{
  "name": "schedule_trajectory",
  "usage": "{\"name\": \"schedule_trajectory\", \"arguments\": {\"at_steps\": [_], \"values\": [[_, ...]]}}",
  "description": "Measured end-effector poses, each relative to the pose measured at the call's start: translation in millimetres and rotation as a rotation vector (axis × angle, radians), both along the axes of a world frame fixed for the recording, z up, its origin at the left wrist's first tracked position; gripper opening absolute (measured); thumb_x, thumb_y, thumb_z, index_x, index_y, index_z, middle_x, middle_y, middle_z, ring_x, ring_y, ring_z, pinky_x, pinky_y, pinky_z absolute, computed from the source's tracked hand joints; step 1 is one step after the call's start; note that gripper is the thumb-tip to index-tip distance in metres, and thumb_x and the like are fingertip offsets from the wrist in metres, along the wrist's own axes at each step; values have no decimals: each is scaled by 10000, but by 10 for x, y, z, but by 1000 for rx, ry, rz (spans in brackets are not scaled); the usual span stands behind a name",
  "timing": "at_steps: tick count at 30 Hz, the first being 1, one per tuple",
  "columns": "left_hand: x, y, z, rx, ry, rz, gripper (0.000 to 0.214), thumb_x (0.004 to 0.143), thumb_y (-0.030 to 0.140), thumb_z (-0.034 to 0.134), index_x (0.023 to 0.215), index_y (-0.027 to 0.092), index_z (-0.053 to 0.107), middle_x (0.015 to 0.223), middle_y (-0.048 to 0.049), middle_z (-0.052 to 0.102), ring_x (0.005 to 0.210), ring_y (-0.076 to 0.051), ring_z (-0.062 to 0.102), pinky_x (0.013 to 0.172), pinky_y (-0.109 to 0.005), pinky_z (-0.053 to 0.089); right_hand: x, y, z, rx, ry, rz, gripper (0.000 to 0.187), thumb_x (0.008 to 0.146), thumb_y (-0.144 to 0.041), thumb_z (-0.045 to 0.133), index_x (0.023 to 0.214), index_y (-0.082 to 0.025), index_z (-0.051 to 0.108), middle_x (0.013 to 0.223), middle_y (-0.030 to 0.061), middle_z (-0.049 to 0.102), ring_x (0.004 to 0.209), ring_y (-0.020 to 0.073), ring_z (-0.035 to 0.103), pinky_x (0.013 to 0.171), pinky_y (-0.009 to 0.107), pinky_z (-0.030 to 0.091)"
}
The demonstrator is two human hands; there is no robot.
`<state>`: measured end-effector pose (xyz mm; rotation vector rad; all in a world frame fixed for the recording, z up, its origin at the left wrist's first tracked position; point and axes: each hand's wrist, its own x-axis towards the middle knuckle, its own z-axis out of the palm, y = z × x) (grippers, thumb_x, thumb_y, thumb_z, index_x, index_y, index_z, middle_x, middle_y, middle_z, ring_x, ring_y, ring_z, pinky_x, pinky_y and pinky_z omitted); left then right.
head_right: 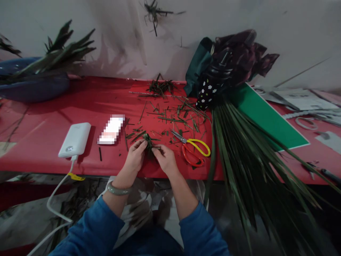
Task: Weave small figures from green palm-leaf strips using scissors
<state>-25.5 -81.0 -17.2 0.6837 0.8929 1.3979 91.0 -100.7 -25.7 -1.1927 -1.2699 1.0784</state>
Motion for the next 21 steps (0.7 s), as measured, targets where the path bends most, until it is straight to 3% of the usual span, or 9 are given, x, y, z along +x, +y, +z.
{"name": "schedule_trajectory", "arguments": {"at_steps": [4,10,16,21], "values": [[11,-23,40,-25,65,-37,195,591,287,677,713,150,610,666,23,583,609,-66,512,615,-186,404,17,-15,42,-16,203,-140,260,740,-401,506,902,-202,549,795,13,589,686,138,555,594,259,465],[20,-43,64,5,132,-152,177,598,277,672,698,149,601,644,35,569,605,-61,496,607,-179,388,17,29,42,27,281,-178,406,692,-312,580,1075,-224,479,855,11,588,779,130,548,721,275,452],[21,-44,55,14,133,-181,175,609,276,663,700,143,593,631,33,559,594,-60,489,597,-179,383,22,50,-38,-69,305,-115,157,675,-284,578,801,-190,587,753,-11,598,690,123,547,704,283,446],[21,-60,64,19,177,-219,192,622,297,651,701,136,582,607,36,537,554,-56,461,553,-179,366,29,42,-27,-54,309,-151,130,681,-303,574,736,-185,559,662,-35,551,618,106,503,632,243,427]]}}
